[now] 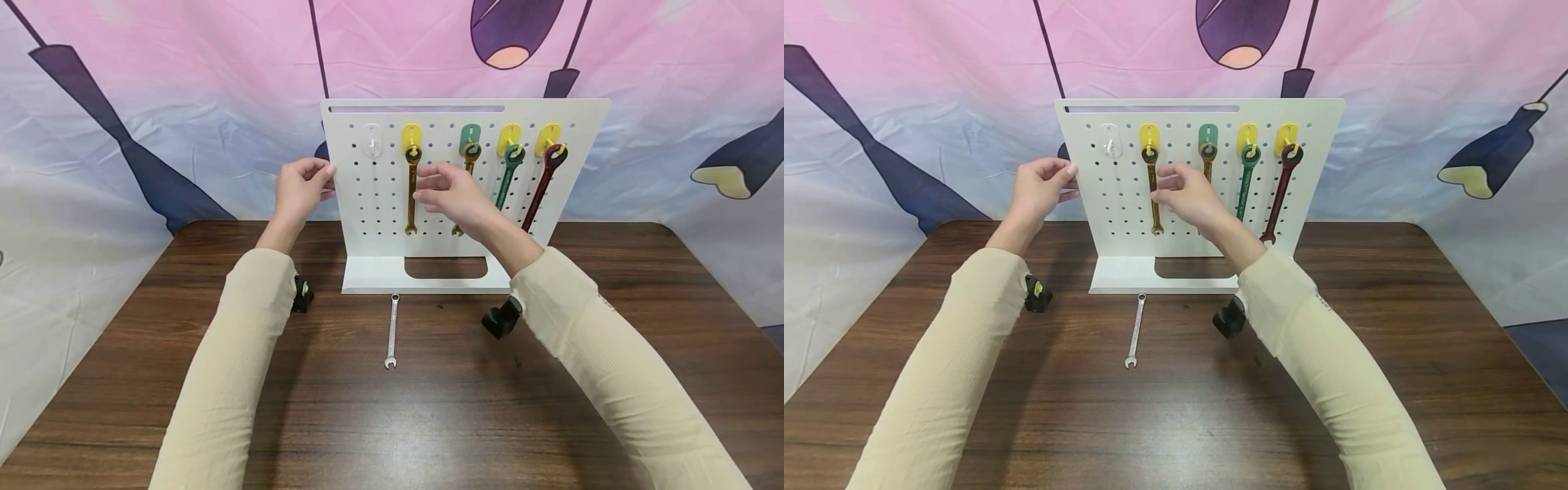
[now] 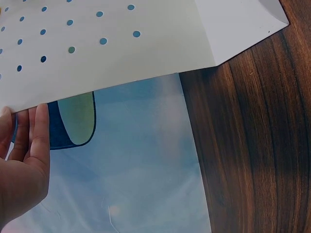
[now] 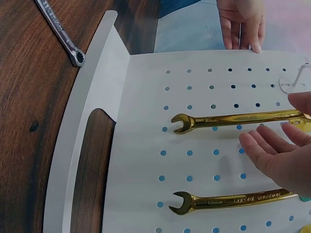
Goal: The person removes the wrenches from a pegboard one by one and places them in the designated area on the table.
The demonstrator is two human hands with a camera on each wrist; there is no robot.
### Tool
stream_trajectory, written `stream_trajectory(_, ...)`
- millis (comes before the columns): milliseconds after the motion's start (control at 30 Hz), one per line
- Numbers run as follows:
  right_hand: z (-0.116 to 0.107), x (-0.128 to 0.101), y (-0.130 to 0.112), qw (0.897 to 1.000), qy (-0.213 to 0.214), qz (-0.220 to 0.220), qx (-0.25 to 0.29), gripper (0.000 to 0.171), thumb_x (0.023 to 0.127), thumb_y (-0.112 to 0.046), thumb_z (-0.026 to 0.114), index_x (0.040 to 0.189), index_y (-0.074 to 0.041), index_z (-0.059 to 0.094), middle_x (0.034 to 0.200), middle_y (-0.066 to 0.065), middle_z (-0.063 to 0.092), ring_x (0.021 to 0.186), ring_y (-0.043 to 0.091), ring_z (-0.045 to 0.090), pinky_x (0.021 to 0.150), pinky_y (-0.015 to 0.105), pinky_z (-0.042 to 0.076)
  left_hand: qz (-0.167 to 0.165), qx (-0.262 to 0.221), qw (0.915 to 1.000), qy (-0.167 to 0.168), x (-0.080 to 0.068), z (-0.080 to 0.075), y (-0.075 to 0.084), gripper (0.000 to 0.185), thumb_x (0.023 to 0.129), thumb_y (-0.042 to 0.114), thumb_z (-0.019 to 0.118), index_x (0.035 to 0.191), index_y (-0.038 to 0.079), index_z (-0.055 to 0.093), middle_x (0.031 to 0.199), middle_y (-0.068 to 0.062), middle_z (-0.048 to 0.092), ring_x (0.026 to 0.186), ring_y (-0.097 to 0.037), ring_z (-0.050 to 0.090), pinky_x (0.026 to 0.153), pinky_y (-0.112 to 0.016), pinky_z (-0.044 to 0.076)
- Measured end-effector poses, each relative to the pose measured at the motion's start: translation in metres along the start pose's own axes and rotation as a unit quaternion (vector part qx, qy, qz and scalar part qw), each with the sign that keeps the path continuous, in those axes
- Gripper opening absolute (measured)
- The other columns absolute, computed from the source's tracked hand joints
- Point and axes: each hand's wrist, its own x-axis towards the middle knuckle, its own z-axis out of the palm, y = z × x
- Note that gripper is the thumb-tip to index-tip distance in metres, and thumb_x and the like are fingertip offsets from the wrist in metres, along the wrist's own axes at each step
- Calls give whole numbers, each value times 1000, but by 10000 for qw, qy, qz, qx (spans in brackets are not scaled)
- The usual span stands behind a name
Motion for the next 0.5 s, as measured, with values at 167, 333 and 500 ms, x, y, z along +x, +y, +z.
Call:
stream_trajectory(167,2,1,-3,9999,81,86,-64,41,91,-10,58,129,-6,44,123,12,51,106,20,54,87,31,51,13,31,10000,-1,0,0,0,27,91,22,56,102,-1,62,90,-7,60,83,-18,60,78,-26,55)
stream_trajectory(333,5,2,-4,9998,124,117,57,40,90,-8,58,128,-4,45,119,14,52,104,23,54,85,34,52,-17,-26,10000,-7,-1,0,0,26,91,22,57,102,-1,62,89,-7,60,83,-18,59,78,-26,55)
stream_trajectory(500,6,2,-4,9998,112,93,152,34,91,-8,57,124,-2,47,113,15,54,100,26,54,83,35,53,-1,31,10000,-22,0,0,0,27,91,23,56,102,-1,62,90,-7,60,84,-19,60,78,-26,55)
